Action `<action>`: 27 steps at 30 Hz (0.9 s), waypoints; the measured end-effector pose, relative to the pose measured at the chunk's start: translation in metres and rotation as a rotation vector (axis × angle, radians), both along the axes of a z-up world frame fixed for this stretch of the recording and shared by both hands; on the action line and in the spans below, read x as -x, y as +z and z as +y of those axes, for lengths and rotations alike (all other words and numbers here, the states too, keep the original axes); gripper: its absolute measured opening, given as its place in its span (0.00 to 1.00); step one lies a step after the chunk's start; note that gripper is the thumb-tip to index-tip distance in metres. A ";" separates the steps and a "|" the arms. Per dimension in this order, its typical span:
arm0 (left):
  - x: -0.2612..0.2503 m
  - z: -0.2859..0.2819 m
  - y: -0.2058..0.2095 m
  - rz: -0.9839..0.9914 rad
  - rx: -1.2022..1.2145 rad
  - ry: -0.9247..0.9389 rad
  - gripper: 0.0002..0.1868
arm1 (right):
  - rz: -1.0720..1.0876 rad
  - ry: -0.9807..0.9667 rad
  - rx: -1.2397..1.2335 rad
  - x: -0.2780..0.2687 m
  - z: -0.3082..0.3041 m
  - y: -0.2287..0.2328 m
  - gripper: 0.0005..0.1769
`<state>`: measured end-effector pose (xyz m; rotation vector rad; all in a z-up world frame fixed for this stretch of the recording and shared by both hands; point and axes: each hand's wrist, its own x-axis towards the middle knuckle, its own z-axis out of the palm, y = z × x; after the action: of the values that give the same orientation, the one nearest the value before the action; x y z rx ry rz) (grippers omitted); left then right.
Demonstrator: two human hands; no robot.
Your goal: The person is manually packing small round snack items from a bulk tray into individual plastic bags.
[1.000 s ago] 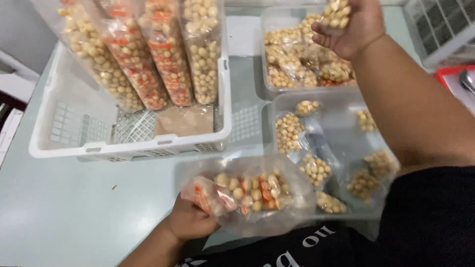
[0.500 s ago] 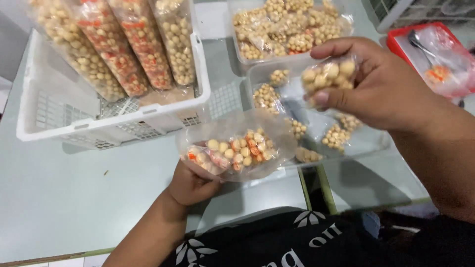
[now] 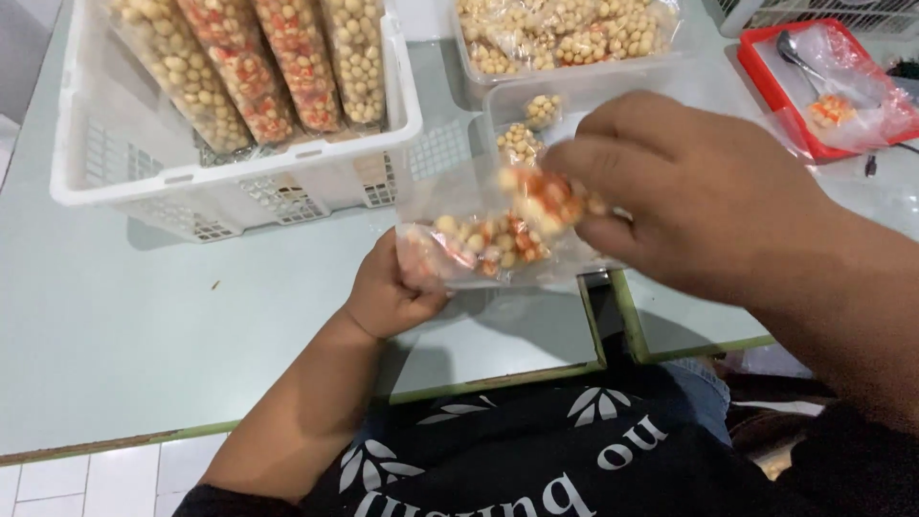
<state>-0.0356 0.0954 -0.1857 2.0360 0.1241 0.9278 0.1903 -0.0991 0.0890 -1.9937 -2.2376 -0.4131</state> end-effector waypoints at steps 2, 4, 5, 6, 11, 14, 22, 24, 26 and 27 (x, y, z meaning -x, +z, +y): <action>-0.001 -0.001 -0.002 -0.003 0.033 0.012 0.39 | -0.073 0.035 -0.068 -0.001 0.001 -0.007 0.13; -0.002 -0.003 0.003 -0.008 0.065 0.027 0.41 | -0.149 0.074 -0.139 0.003 0.007 -0.010 0.03; -0.003 -0.005 0.008 -0.003 0.128 0.023 0.41 | -0.215 0.104 -0.132 0.006 0.010 -0.008 0.08; -0.005 -0.007 0.014 0.003 0.191 0.018 0.41 | -0.280 0.135 -0.125 0.009 0.013 -0.007 0.14; -0.006 -0.005 0.011 0.054 0.189 0.069 0.45 | -0.371 0.144 -0.074 0.019 0.027 -0.002 0.13; -0.006 -0.007 0.019 0.039 0.195 0.049 0.45 | -0.422 0.106 0.037 0.022 0.034 0.000 0.10; -0.006 -0.007 0.018 0.142 0.253 0.086 0.49 | -0.038 0.174 -0.106 0.018 0.035 0.008 0.09; -0.009 -0.002 0.007 0.015 0.086 0.050 0.49 | -0.344 0.151 -0.005 0.015 0.041 -0.002 0.09; -0.008 -0.007 0.024 0.092 0.117 0.080 0.47 | -0.422 0.134 -0.017 0.007 0.048 -0.015 0.08; -0.006 -0.008 0.033 0.175 0.149 0.112 0.46 | -0.492 0.118 -0.028 0.003 0.052 -0.021 0.07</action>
<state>-0.0292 0.0870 -0.1527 1.9844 0.3946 0.7820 0.1873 -0.0468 0.0677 -1.8894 -2.5824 -1.0084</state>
